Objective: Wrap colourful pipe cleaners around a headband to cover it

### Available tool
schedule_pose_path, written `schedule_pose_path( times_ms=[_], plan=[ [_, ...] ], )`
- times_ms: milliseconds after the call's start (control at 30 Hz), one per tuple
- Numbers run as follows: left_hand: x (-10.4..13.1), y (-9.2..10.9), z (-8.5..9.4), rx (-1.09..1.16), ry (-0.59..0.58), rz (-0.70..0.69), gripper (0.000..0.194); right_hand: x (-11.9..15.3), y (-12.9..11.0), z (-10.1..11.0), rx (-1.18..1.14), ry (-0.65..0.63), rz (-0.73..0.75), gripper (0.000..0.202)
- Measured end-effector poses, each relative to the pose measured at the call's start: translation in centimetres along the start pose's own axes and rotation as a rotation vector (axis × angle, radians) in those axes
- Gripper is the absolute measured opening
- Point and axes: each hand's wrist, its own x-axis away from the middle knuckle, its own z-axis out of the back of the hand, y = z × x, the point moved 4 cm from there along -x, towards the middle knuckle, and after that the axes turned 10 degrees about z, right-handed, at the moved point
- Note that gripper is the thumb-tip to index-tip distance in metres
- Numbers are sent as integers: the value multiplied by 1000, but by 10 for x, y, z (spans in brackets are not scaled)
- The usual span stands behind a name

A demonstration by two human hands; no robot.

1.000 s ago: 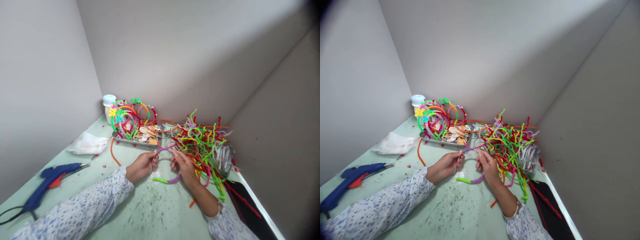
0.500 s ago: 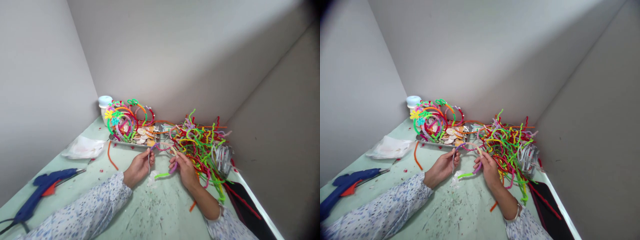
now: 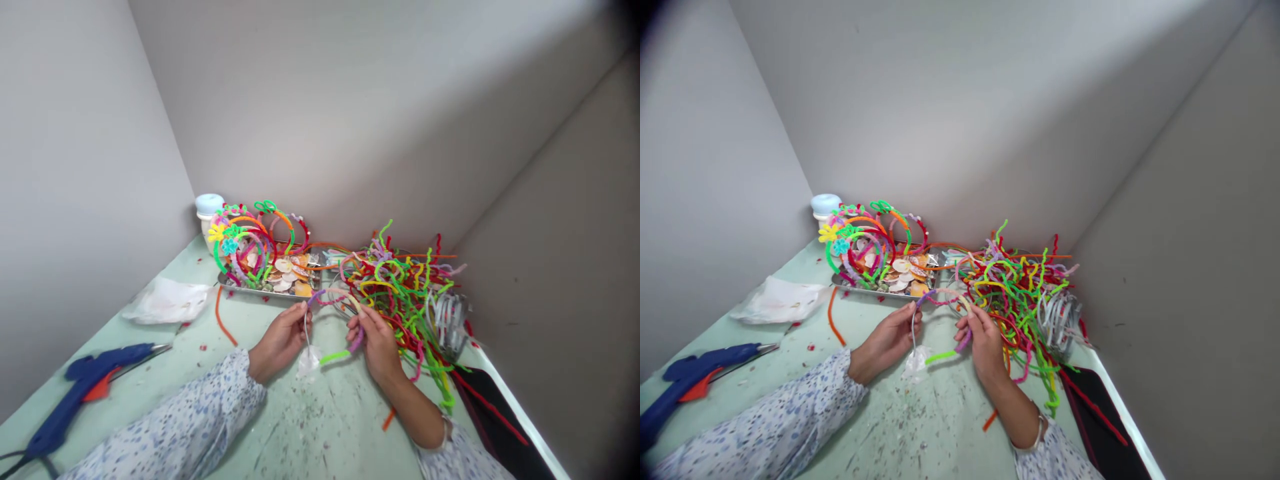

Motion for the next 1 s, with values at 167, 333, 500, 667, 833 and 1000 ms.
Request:
schedule_pose_path(
  times_ms=[167, 333, 500, 667, 833, 1000],
  plan=[
    [0, -1, -2, -25, -11, 5, 16, 0, -3, -3, 61, -27, -7, 30],
    [1, -1, -6, -60, 18, 10, 25, 1, -1, -3, 161, -68, 3, 28],
    [2, -1, -10, -75, -17, 18, 33, 2, -4, -5, 198, -77, 12, 28],
    [3, -1, -10, -63, -29, 35, 31, 3, -7, -6, 187, -69, 4, 29],
    [3, -1, -9, -30, -31, 47, 25, 4, -5, -5, 170, -77, 24, 31],
    [2, 0, -7, -13, -33, 61, 21, 4, -5, -4, 157, -75, 31, 28]
  ],
)
